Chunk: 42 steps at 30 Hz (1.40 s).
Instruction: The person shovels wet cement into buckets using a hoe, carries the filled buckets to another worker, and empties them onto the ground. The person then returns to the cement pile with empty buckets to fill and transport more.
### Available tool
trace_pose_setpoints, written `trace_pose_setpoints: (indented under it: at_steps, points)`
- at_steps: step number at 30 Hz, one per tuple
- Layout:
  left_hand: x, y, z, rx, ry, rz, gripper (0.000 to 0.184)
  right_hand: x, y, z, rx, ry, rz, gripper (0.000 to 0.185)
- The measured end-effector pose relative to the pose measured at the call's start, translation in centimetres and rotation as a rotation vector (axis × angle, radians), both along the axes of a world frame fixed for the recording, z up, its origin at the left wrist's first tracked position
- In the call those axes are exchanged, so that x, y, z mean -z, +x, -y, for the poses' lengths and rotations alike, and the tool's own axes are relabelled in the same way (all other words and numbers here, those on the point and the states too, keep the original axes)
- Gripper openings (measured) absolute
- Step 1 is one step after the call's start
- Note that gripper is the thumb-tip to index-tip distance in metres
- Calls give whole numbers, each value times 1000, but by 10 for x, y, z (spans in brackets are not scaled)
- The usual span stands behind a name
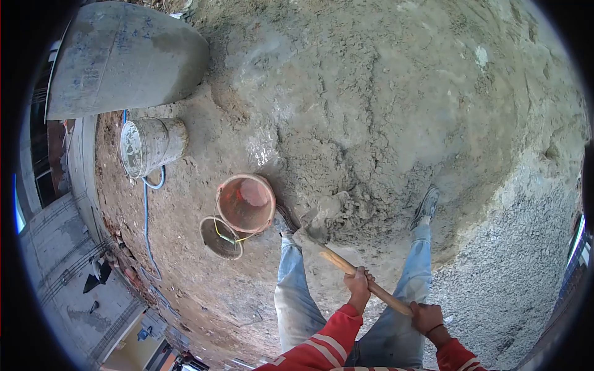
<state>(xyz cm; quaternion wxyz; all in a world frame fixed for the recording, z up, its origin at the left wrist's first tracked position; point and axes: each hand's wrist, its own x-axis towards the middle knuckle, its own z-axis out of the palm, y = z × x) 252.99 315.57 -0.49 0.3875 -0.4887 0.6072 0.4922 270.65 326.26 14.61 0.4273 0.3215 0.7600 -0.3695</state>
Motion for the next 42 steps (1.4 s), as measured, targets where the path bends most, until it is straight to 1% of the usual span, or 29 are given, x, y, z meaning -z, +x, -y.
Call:
trace_pose_setpoints:
  at_steps: [2, 4, 6, 7, 9, 10, 11, 12, 13, 14, 16, 17, 19, 20, 22, 24, 26, 28, 30, 31, 32, 33, 34, 35, 37, 38, 39, 41, 42]
  points:
    - [-7, 1, -19, 95, -38, -59, 16, 6, 4, -6, -8, -32, 10, 18]
    - [0, -21, -38, 119, 22, -198, 18, 28, -8, -14, -16, -52, 16, 20]
    - [13, -74, -59, 170, 108, -349, 19, 66, -43, -17, 138, -36, -184, 24]
    - [20, -110, -70, 169, 151, -411, 22, 81, -81, -19, 198, -63, -167, 25]
    - [41, -192, -85, 335, 170, -607, 25, 125, -155, -13, 355, -124, -310, 28]
    - [56, -237, -90, 477, 92, -675, 24, 154, -192, -7, 436, -213, -363, 29]
    - [71, -284, -97, 595, 24, -718, 27, 170, -239, -6, 531, -226, -466, 30]
    - [78, -327, -107, 743, -115, -701, 33, 191, -280, -2, 590, -268, -537, 34]
    - [124, -374, -98, 990, -349, -834, 37, 199, -321, -4, 670, -312, -573, 34]
    - [131, -407, -104, 1102, -412, -900, 40, 219, -354, 3, 729, -383, -591, 34]
    - [135, -449, -116, 1228, -510, -783, 40, 222, -402, 9, 770, -408, -559, 33]
    - [151, -462, -108, 1230, -514, -781, 40, 215, -411, 17, 772, -412, -557, 33]
    - [192, -474, -84, 1529, -534, -497, 38, 198, -415, 29, 817, -346, -379, 34]
    - [193, -464, -78, 1519, -531, -495, 38, 191, -407, 30, 808, -344, -377, 34]
    - [185, -426, -64, 1500, -645, -470, 36, 177, -379, 31, 791, -410, -275, 34]
    - [168, -386, -48, 1690, -604, -576, 41, 185, -344, 49, 737, -316, -351, 33]
    - [177, -348, -25, 1720, -540, -646, 44, 173, -311, 45, 683, -334, -255, 34]
    - [173, -295, -21, 1191, -541, -494, 44, 153, -272, 44, 652, -316, -191, 34]
    - [141, -235, -13, 1133, -473, -538, 43, 137, -219, 56, 669, -333, -197, 33]
    - [124, -202, -9, 1148, -440, -618, 43, 126, -190, 60, 646, -326, -202, 34]
    - [116, -169, 0, 1040, -409, -535, 39, 111, -161, 64, 620, -321, -204, 35]
    - [86, -140, 0, 1069, -444, -602, 38, 92, -133, 67, 627, -329, -203, 37]
    - [65, -117, 6, 904, -353, -409, 36, 73, -109, 71, 584, -335, -135, 36]
    - [52, -94, 19, 839, -320, -336, 35, 56, -87, 74, 591, -363, -59, 33]
    - [-2, -69, 14, 671, -230, -158, 35, 16, -63, 68, 555, -370, 72, 30]
    - [-8, -47, 21, 642, -218, -190, 34, 0, -61, 60, 510, -351, 126, 29]
    - [-6, -31, 28, 680, -235, -216, 34, -5, -61, 55, 505, -338, 126, 29]
    - [-14, -33, 20, 718, -248, -221, 33, -15, -57, 52, 478, -300, 96, 29]
    - [-7, -41, 14, 700, -227, -235, 35, -5, -58, 54, 476, -294, 103, 29]
